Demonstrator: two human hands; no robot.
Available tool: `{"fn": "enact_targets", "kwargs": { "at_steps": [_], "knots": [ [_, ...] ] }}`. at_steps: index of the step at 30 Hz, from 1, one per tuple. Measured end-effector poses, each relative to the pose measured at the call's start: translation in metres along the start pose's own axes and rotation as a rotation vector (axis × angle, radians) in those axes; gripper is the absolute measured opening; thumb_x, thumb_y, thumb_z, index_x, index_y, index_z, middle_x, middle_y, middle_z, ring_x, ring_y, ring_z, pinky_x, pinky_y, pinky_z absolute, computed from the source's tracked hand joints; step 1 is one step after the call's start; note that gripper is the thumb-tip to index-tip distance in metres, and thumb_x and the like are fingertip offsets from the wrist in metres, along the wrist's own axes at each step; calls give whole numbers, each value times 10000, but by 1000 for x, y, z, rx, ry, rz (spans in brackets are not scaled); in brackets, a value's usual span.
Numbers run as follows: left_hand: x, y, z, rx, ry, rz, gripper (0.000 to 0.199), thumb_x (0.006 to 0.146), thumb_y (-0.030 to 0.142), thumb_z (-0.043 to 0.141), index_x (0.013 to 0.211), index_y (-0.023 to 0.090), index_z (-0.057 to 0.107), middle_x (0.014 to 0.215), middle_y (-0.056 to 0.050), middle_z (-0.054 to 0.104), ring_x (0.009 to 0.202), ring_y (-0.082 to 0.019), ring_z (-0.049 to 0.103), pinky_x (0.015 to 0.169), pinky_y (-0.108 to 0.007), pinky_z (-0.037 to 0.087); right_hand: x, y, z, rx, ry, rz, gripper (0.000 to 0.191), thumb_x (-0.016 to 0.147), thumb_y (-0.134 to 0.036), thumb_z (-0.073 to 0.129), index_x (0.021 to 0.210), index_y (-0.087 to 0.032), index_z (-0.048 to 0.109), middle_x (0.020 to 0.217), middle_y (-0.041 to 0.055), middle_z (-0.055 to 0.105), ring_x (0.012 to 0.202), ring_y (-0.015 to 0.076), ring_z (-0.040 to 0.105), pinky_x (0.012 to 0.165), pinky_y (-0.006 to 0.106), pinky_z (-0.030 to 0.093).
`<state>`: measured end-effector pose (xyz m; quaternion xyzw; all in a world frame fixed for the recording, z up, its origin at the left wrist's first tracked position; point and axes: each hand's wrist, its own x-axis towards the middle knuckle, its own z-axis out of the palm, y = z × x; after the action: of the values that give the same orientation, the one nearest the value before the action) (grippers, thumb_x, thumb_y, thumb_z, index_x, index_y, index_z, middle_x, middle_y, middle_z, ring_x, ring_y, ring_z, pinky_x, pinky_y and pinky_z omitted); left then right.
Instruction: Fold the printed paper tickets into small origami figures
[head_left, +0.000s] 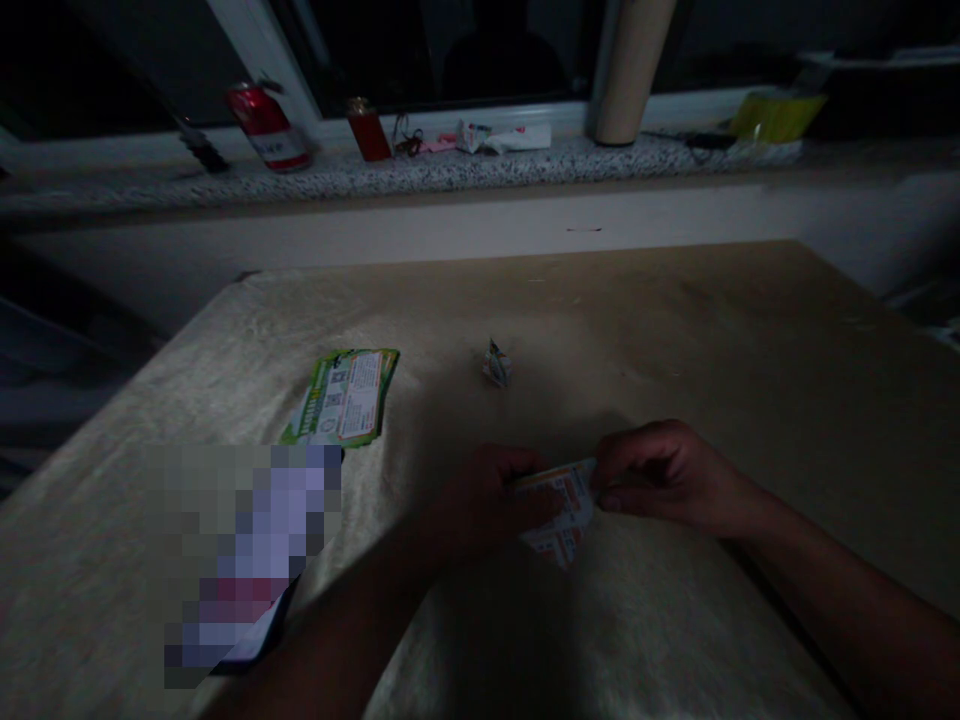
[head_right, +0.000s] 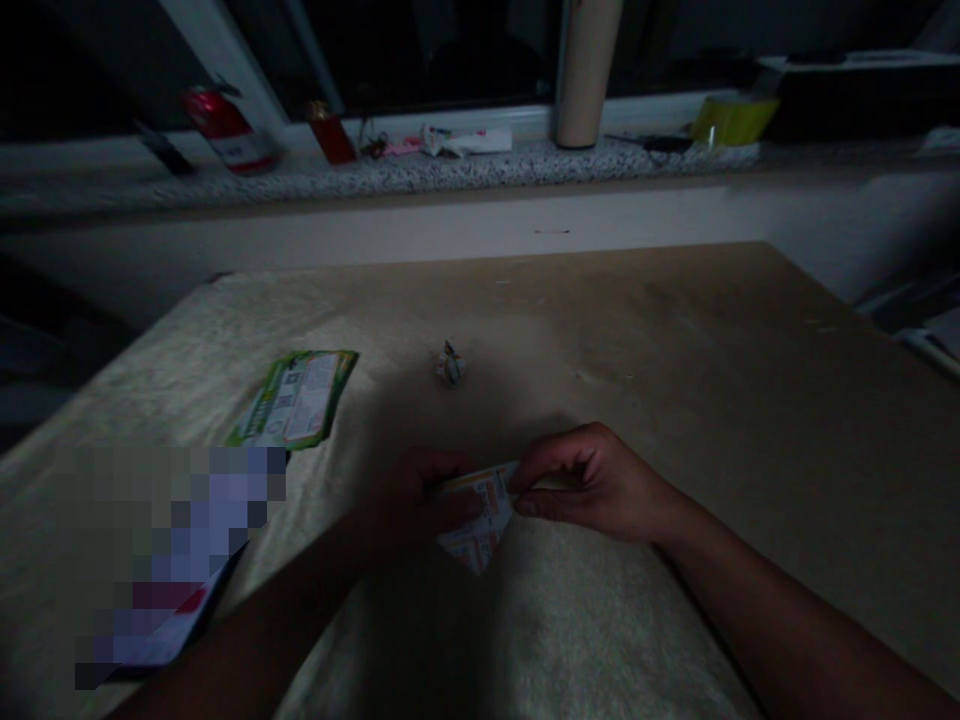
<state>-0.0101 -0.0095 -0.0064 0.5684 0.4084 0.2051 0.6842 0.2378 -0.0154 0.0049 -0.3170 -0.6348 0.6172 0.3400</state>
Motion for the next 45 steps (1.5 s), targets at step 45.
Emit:
{"fn": "enact_targets", "kwargs": {
  "at_steps": [45],
  "knots": [
    [-2, 6, 12, 352, -26, 278, 380, 990, 425, 531, 857, 126, 722, 664, 1, 606, 568, -100, 507, 518, -202, 360, 4, 12, 7, 81, -40, 270, 307, 861, -389, 767, 710, -130, 700, 631, 4, 655, 561, 82, 562, 548, 197, 435]
  ]
}}
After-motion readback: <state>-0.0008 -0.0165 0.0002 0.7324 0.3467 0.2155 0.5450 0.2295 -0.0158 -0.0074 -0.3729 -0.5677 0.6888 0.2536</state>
